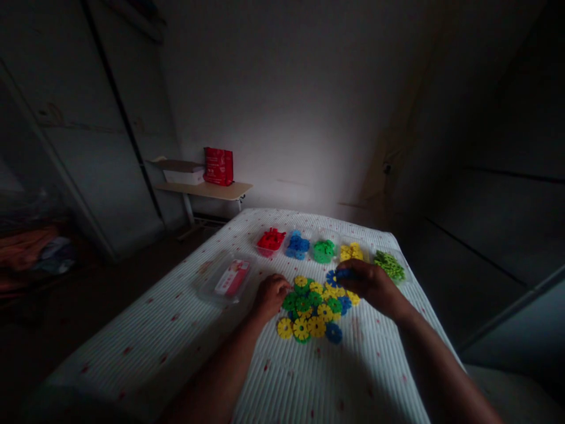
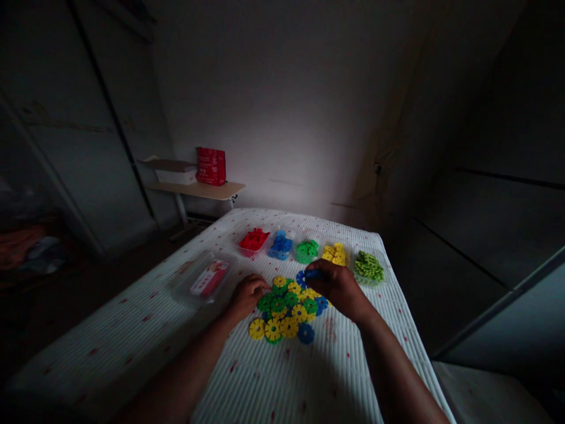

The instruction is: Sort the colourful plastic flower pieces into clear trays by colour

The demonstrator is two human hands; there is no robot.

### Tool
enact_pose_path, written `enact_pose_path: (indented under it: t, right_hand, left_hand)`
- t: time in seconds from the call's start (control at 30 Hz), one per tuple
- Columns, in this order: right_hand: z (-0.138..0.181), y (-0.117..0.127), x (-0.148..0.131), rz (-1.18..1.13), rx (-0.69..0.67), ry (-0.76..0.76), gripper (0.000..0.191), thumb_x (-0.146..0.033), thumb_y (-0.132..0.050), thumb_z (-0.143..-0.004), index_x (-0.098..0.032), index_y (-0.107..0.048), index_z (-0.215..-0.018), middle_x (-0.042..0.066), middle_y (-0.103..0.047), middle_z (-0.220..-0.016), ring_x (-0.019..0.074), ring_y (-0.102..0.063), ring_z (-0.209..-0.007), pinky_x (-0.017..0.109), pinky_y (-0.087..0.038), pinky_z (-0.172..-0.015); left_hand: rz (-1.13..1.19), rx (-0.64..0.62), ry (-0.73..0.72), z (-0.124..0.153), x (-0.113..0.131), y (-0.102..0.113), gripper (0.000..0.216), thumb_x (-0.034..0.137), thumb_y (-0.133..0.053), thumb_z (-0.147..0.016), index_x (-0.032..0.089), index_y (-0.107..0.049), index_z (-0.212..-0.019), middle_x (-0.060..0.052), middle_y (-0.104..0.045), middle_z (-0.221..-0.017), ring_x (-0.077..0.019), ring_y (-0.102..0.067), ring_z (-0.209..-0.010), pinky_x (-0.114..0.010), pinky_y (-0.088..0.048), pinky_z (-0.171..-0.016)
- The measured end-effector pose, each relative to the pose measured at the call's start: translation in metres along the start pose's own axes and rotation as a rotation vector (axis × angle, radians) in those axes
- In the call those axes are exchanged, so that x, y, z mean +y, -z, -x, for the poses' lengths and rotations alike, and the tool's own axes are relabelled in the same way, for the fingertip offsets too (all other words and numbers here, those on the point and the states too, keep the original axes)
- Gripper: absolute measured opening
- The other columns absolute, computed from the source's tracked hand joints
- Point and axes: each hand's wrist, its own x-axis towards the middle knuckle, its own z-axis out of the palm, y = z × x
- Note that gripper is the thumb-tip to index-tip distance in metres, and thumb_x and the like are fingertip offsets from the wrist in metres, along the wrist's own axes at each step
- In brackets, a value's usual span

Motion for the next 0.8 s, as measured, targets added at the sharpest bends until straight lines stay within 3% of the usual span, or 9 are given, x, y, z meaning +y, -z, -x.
enact_pose_path:
  t: [0.17, 0.3, 0.4, 0.53, 0.7, 0.8]
  right_hand:
    - [-0.060, -0.020, -0.018, -0.080, 0.306, 0.101, 0.028, -0.035, -0.063, -0.071, -0.017, -0.058, -0.092, -0.001, -0.061, -0.071, 0.0087, -0.051, -0.054, 0.020, -0.043, -0.050]
    - [-0.119, -0.045, 0.005, 0.037, 0.398, -0.009, 0.036, -0.035, -0.060, -0.073, -0.017, -0.057, -0.104, 0.003, -0.066, -0.080, 0.0094, -0.056, -0.053, 0.022, -0.047, -0.050]
    - [-0.139, -0.061, 0.024, 0.100, 0.408, -0.045, 0.038, -0.035, -0.064, -0.069, -0.018, -0.061, -0.102, 0.007, -0.068, -0.086, 0.0135, -0.061, -0.060, 0.025, -0.050, -0.054]
    - [-0.119, -0.064, 0.041, 0.151, 0.385, -0.024, 0.028, -0.036, -0.061, -0.069, -0.018, -0.066, -0.090, 0.008, -0.070, -0.081, 0.0177, -0.064, -0.065, 0.027, -0.051, -0.055]
    - [-0.058, -0.046, 0.063, 0.225, 0.358, 0.016, 0.028, -0.037, -0.050, -0.077, -0.017, -0.068, -0.084, 0.007, -0.070, -0.074, 0.0161, -0.064, -0.055, 0.024, -0.048, -0.048]
    - [-0.019, -0.029, 0.085, 0.359, 0.353, 0.075, 0.028, -0.036, -0.046, -0.079, -0.018, -0.067, -0.083, 0.008, -0.071, -0.081, 0.0172, -0.066, -0.062, 0.024, -0.050, -0.053]
  left_hand:
    - [0.020, -0.005, 0.029, 0.001, 0.000, 0.000, 0.028, 0.000, -0.048, -0.070, 0.018, -0.068, -0.078, -0.002, -0.065, -0.087, -0.0142, -0.057, -0.087, -0.026, -0.043, -0.082]
    - [0.028, -0.016, 0.043, 0.000, 0.001, 0.002, 0.027, 0.000, -0.049, -0.070, 0.017, -0.068, -0.077, -0.003, -0.065, -0.086, -0.0144, -0.057, -0.087, -0.026, -0.043, -0.082]
    - [0.034, -0.026, 0.060, 0.000, 0.002, 0.003, 0.024, 0.002, -0.049, -0.071, 0.016, -0.068, -0.077, -0.003, -0.065, -0.085, -0.0147, -0.057, -0.085, -0.026, -0.044, -0.080]
    - [0.039, -0.032, 0.065, 0.000, 0.003, 0.005, 0.026, 0.003, -0.047, -0.071, 0.018, -0.068, -0.077, -0.002, -0.065, -0.085, -0.0147, -0.057, -0.086, -0.027, -0.043, -0.082]
    - [0.071, -0.039, 0.057, 0.000, 0.004, 0.007, 0.027, 0.002, -0.048, -0.069, 0.018, -0.069, -0.076, -0.003, -0.065, -0.085, -0.0147, -0.057, -0.088, -0.027, -0.043, -0.084]
    - [0.077, -0.038, 0.049, 0.000, 0.002, 0.007, 0.027, 0.002, -0.048, -0.068, 0.018, -0.068, -0.076, -0.003, -0.065, -0.086, -0.0148, -0.057, -0.088, -0.027, -0.043, -0.085]
